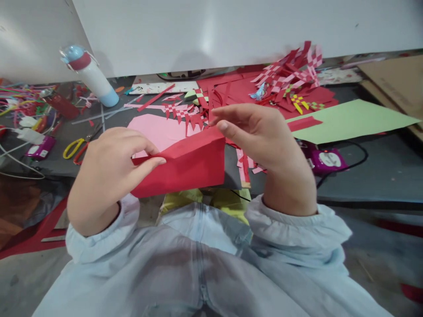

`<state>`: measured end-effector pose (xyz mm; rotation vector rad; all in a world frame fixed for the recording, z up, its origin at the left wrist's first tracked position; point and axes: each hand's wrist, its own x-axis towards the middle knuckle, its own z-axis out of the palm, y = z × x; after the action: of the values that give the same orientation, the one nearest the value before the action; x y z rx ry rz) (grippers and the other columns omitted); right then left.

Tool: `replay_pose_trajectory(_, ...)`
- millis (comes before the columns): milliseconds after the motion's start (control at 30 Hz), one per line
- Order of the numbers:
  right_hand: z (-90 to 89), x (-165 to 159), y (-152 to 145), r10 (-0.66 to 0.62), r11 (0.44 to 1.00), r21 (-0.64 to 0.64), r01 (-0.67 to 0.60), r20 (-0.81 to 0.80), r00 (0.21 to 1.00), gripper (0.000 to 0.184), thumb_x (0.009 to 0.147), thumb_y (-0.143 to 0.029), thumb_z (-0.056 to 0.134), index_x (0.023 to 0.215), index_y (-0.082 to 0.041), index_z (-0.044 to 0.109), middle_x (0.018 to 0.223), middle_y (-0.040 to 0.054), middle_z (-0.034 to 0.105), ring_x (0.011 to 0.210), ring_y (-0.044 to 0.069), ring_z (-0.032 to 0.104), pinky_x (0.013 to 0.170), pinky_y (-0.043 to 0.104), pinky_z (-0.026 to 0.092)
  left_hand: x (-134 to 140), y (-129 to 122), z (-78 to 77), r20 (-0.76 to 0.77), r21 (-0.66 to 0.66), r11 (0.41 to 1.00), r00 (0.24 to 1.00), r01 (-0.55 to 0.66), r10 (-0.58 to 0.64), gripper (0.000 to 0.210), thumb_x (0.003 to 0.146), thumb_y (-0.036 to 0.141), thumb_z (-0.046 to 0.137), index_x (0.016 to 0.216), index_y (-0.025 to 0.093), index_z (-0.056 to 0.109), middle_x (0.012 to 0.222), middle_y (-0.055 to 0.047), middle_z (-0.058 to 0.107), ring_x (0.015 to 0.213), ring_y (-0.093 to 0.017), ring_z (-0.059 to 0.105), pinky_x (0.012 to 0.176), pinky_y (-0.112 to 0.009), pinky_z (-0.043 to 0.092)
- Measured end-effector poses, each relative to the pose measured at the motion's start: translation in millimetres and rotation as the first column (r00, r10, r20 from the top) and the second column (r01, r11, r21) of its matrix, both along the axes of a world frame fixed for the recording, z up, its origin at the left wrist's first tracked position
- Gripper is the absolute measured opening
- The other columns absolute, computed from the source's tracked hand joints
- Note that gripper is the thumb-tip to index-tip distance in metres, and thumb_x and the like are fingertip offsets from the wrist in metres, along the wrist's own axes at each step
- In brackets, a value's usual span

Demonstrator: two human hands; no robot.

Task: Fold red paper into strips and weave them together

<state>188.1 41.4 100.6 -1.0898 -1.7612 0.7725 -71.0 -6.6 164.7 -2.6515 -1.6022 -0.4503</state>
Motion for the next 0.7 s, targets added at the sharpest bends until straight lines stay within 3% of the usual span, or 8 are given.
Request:
replay_pose_trajectory(100,-13.4,1,1,-0.031,0.996,-0.085,0.019,-0.132,0.991,0.051,0.083,-0.067,0.065,0.099,-0.02,0.076,0.094,0.008,0.078,0.087,0.021,0.073,0.077,0.035,0.06,-3,-1,0.2,0.008,0.055,0.998,1.0,0.023,-0.023,0.017,0.091,0.037,0.063,0.082,0.025,0.07,0.085,-0.001,0.074,0.086,-0.023,0.067,0.083,-0.039,0.048)
replay_pose_trajectory(200,-15.2,-2,3,-0.031,0.998,-0.058,0.019,-0.218,0.976,0.051,0.078,-0.07,0.068,0.086,-0.021,0.075,0.083,0.0046,0.076,0.08,0.019,0.071,0.071,0.033,0.059,-2,0,0.3,0.036,0.236,0.971,0.999,0.024,-0.033,0.015,0.091,0.034,0.066,0.081,0.023,0.069,0.083,-0.001,0.074,0.084,-0.023,0.067,0.084,-0.041,0.052)
replay_pose_trajectory(333,-1.7,-9,9,-0.008,0.998,0.06,0.03,-0.336,0.942,0.039,0.08,-0.06,0.073,0.08,-0.021,0.074,0.077,0.0012,0.071,0.074,0.016,0.068,0.066,0.029,0.057,3,7,2.0,0.074,0.513,0.857,0.992,0.049,-0.101,0.01,0.087,0.03,0.072,0.081,0.022,0.069,0.082,-0.001,0.075,0.082,-0.022,0.07,0.099,-0.044,0.054)
replay_pose_trajectory(467,11.7,-17,23,0.061,0.984,0.178,0.022,-0.449,0.892,0.029,0.084,-0.052,0.073,0.083,-0.023,0.073,0.08,-0.0006,0.071,0.076,0.014,0.068,0.07,0.03,0.058,2,23,6.2,0.035,0.688,0.721,0.989,0.082,-0.146,0.011,0.083,0.029,0.078,0.086,0.021,0.071,0.088,-0.003,0.076,0.089,-0.022,0.072,0.107,-0.047,0.05)
replay_pose_trajectory(567,12.2,-23,35,0.095,0.966,0.256,0.044,-0.507,0.857,0.029,0.084,-0.053,0.073,0.087,-0.024,0.073,0.088,0.0,0.073,0.082,0.015,0.069,0.076,0.032,0.06,-2,36,4.7,-0.018,0.778,0.622,0.992,0.093,-0.126,0.012,0.085,0.032,0.075,0.095,0.025,0.071,0.097,-0.002,0.075,0.099,-0.023,0.071,0.109,-0.049,0.048)
replay_pose_trajectory(633,6.9,-25,40,0.091,0.966,0.253,0.051,-0.517,0.851,0.03,0.082,-0.054,0.074,0.087,-0.025,0.073,0.089,0.0001,0.073,0.084,0.016,0.069,0.078,0.033,0.06,-5,40,-0.3,-0.047,0.773,0.627,0.995,0.094,-0.092,0.013,0.088,0.035,0.071,0.1,0.028,0.07,0.101,-0.001,0.074,0.104,-0.024,0.069,0.11,-0.05,0.046)
replay_pose_trajectory(700,-2.1,-26,40,0.08,0.973,0.225,0.044,-0.514,0.854,0.031,0.081,-0.055,0.075,0.083,-0.024,0.071,0.085,-0.0003,0.071,0.079,0.015,0.067,0.075,0.032,0.059,-7,41,-7.4,-0.038,0.712,0.698,0.997,0.074,-0.068,0.014,0.09,0.037,0.069,0.101,0.029,0.069,0.103,-0.001,0.074,0.104,-0.024,0.067,0.111,-0.051,0.044)
